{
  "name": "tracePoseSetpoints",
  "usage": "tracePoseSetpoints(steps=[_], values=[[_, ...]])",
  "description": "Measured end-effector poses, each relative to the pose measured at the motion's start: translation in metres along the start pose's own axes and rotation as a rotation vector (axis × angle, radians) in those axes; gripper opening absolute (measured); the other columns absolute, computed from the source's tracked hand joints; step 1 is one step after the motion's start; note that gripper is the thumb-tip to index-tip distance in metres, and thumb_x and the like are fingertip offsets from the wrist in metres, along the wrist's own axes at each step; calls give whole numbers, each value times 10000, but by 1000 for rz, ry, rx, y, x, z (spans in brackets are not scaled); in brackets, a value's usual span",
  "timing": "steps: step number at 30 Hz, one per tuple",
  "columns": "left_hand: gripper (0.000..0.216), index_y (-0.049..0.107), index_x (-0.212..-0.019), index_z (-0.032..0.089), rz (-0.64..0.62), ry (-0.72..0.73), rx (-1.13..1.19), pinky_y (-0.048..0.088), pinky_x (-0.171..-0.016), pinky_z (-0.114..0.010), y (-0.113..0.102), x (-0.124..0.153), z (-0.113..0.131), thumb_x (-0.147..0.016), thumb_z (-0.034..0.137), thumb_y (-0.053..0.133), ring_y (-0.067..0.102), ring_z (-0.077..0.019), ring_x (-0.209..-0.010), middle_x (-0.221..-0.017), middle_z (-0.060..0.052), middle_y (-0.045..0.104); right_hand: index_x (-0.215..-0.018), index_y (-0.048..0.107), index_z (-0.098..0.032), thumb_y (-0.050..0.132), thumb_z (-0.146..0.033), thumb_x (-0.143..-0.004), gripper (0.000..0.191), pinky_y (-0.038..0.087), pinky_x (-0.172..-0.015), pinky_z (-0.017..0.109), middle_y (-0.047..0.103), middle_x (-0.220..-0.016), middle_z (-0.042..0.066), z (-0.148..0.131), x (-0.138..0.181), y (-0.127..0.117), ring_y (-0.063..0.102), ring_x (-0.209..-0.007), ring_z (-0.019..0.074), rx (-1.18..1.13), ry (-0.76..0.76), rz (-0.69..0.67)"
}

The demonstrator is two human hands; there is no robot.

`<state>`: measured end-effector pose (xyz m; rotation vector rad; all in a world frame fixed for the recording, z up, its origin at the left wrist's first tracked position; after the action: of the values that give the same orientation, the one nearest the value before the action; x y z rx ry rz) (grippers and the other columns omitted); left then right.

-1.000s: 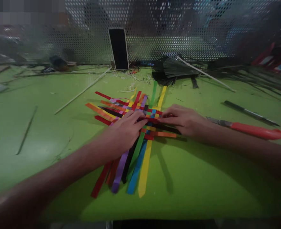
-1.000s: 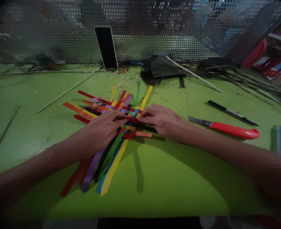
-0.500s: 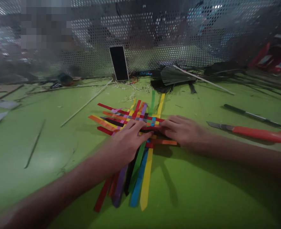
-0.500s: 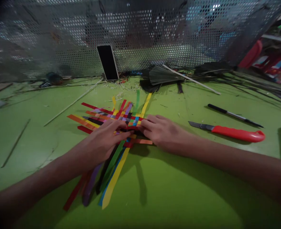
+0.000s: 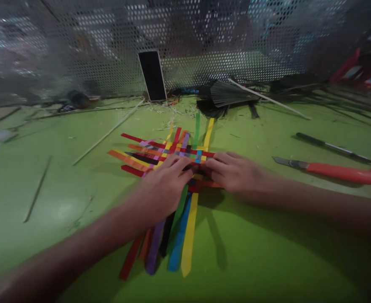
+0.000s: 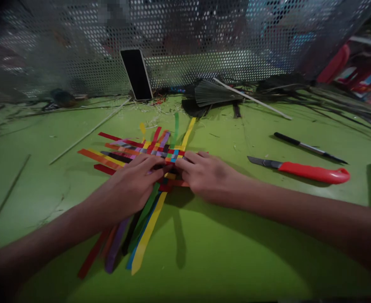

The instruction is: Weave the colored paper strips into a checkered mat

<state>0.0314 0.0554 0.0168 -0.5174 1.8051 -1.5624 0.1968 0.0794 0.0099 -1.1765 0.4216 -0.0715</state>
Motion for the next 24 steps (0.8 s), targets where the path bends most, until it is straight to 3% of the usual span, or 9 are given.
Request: tracePoseSetpoints(steps=[7, 13, 16, 24], values=[[378, 684, -1213, 104, -28, 0, -82, 591, -888, -422, 0, -1, -1, -949, 57, 417, 618, -294, -1084, -1138, -135, 659, -1241, 695, -123, 492, -58, -964, 349, 584, -963, 478, 673, -1205, 138, 14, 5, 11, 577, -1140, 294, -270, 84, -69], [433, 642, -1301, 79, 8, 14, -126, 589, -826, -397, 1, 1, 1, -966, 54, 369, 629, -294, -1075, -1118, -149, 655, -1341, 681, -143, 429, -12, -953, 481, 599, -894, 392, 688, -1193, 134, 27, 16, 11, 634, -1091, 249, -499, 265, 38], [410, 658, -1259, 80, -8, -1, -114, 592, -848, -425, 1, 1, 0, -961, 51, 377, 627, -298, -1061, -1114, -147, 642, -1366, 663, -157, 434, -34, -974, 471, 589, -933, 418, 687, -1217, 129, 25, 17, 12, 620, -1103, 259, -469, 231, 58], [339, 695, -1152, 80, -23, -10, -65, 575, -923, -451, -1, -1, -1, -934, 60, 436, 581, -312, -1093, -1166, -161, 637, -1218, 687, -132, 473, -53, -963, 342, 560, -987, 499, 663, -1248, 140, 18, 8, 13, 577, -1137, 287, -334, 101, -57]])
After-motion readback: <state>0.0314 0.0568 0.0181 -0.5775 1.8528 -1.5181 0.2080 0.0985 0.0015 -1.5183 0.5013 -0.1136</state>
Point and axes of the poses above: each hand's wrist, its own x-axis away from the middle knuckle, its own y-axis out of the palm, z = x × y, the point moved 5 cm from there along -x, towards the middle knuckle
